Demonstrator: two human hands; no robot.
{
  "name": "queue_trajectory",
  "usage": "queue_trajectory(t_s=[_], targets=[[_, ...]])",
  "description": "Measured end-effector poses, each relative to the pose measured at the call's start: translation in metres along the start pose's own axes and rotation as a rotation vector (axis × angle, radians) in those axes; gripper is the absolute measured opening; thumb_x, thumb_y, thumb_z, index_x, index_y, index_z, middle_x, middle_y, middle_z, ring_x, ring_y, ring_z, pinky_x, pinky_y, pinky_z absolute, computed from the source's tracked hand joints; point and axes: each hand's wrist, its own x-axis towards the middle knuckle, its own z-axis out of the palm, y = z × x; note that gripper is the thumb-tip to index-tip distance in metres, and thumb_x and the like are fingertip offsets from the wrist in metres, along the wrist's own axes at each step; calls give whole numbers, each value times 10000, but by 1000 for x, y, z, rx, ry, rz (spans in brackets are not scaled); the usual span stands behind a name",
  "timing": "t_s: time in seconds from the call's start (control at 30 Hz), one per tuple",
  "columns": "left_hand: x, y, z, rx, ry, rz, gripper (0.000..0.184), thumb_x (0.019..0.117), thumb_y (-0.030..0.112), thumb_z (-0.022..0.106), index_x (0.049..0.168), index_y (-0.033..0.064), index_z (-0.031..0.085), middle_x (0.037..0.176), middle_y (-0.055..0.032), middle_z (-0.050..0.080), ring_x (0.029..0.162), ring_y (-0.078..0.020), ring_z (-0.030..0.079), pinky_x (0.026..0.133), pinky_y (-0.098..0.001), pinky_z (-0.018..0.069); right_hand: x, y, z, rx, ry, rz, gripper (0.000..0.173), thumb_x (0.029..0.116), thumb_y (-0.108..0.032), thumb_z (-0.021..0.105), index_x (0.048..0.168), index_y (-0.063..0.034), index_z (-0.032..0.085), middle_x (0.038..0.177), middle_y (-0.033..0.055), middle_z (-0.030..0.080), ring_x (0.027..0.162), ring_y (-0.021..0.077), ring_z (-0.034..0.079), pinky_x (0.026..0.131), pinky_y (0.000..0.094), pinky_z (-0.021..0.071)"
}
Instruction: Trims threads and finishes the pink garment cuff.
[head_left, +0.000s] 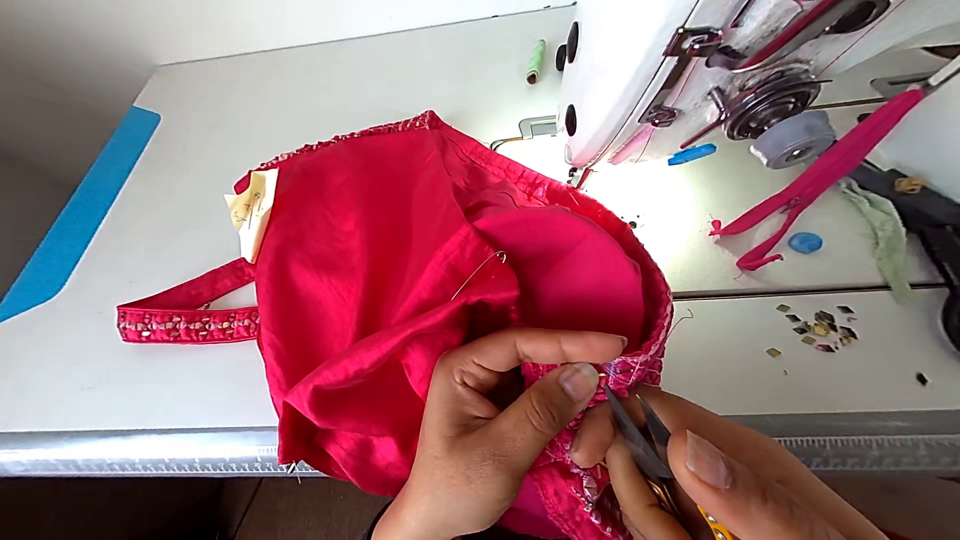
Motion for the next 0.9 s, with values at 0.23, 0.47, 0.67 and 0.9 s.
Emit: queue_trajectory(t_s=[0.23, 0.47, 0.67, 0.9], targets=[[0, 0, 0, -2, 1, 2, 198, 1014, 99, 620, 1154, 60, 754, 952, -25, 747, 762, 11, 661, 713, -154, 561, 1, -2, -1, 1, -4, 17, 344, 1121, -336, 360, 1137, -108, 617, 687, -130, 478, 513, -71, 414, 424, 108, 337], [0, 0, 1, -7, -3, 7, 201, 1015, 83, 613, 1159, 58, 751, 954, -30, 747, 781, -1, 671, 726, -164, 568, 0, -3, -2, -4, -2, 29, 347, 1122, -331, 353, 1142, -111, 621, 689, -130, 481, 508, -73, 410, 422, 104, 336], [1, -1, 2, 12, -7, 16, 202, 1015, 78, 613, 1160, 51, 751, 943, -30, 746, 750, 6, 658, 705, -157, 562, 0, -3, 0, -22, 15, 6, 331, 1121, -329, 366, 1119, -111, 616, 688, -135, 476, 523, -80, 415, 436, 100, 338], [1, -1, 1, 12, -12, 12, 204, 1019, 78, 609, 1167, 47, 745, 922, -23, 739, 718, 19, 638, 675, -146, 551, 2, -4, 4, 51, 46, 27, 342, 1125, -314, 344, 1085, -118, 622, 672, -130, 465, 504, -64, 415, 415, 109, 340]])
